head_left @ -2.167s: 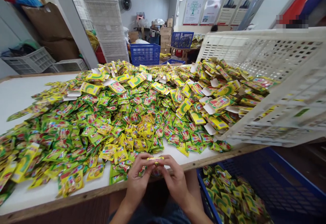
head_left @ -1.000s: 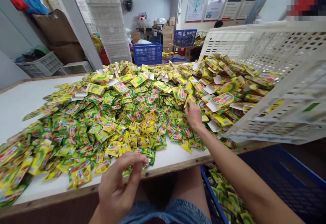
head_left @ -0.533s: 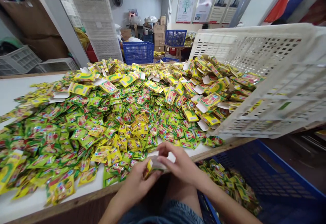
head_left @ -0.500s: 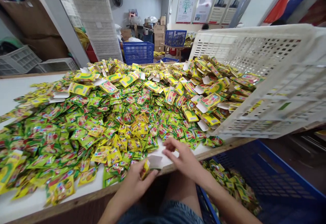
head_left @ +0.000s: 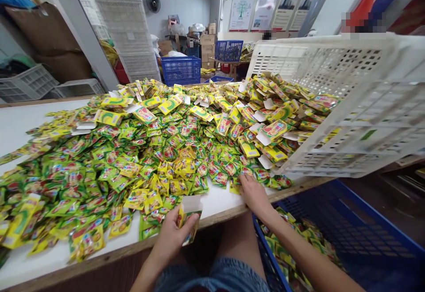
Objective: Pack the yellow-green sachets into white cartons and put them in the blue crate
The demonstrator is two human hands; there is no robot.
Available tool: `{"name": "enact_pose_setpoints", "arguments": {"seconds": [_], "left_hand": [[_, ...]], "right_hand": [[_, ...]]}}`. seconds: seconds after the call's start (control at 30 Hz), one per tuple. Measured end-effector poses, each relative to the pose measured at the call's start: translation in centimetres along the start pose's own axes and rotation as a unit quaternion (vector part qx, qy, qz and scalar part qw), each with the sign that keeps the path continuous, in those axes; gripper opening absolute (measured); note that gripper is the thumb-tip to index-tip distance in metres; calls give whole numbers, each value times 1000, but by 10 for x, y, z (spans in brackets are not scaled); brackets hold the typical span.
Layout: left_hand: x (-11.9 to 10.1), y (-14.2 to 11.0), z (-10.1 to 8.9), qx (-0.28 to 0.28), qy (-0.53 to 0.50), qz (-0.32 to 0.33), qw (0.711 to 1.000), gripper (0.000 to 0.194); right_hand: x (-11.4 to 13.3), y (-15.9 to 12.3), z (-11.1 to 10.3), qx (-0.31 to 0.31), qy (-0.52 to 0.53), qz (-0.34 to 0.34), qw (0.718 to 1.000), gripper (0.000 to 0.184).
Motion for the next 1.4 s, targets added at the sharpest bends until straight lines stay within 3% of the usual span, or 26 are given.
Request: {"name": "enact_pose_setpoints", "arguments": {"seconds": [0.1, 0.23, 0.33, 0.5, 0.57, 0.63, 0.7, 0.77, 0.93, 1.07, 1.23, 1.4], "left_hand": [[7, 0, -1, 0, -16, -6, 1000, 32], [12, 0, 1, -6, -16, -6, 1000, 35], [9, -1, 2, -7, -19, -6, 1000, 34], [12, 0, 1, 19, -58, -24, 998, 37], [16, 2, 5, 40, -104, -47, 993, 41], [16, 3, 11, 50, -156, -68, 984, 43], [11, 4, 19, 51, -184, -76, 979, 42], [5, 4, 26, 53, -189, -73, 978, 39], [5, 5, 30, 12, -244, -67, 967, 39], [15, 7, 31, 3, -283, -76, 956, 39], [15, 7, 29, 24, -317, -77, 945, 44], [9, 5, 25, 29, -337, -106, 935, 42]], "right_hand": [[-1, -5, 0, -4, 14, -24, 1000, 17], [7, -3, 7, 9, 45, -51, 998, 31], [6, 3, 8, 19, 65, -52, 996, 23], [0, 1, -15, -8, 140, -51, 989, 18], [6, -3, -25, -42, 289, -31, 956, 20], [21, -7, -29, -60, 486, -10, 872, 27], [42, -10, -30, -58, 617, -1, 785, 31], [60, -11, -30, -66, 666, 6, 743, 31], [84, -14, -26, -113, 714, 26, 691, 40], [95, -19, -16, -147, 703, 35, 695, 40], [93, -19, -11, -145, 707, 58, 690, 42], [85, -12, -23, -150, 737, 62, 656, 41]]}}
Point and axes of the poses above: each hand's wrist, its own y-axis towards the middle knuckle, its own z-axis out of the palm, x = y × z, the point moved 5 cm from there along y, towards the middle knuckle, and after that the axes turned 14 degrees about -z, right-handed, at the moved point
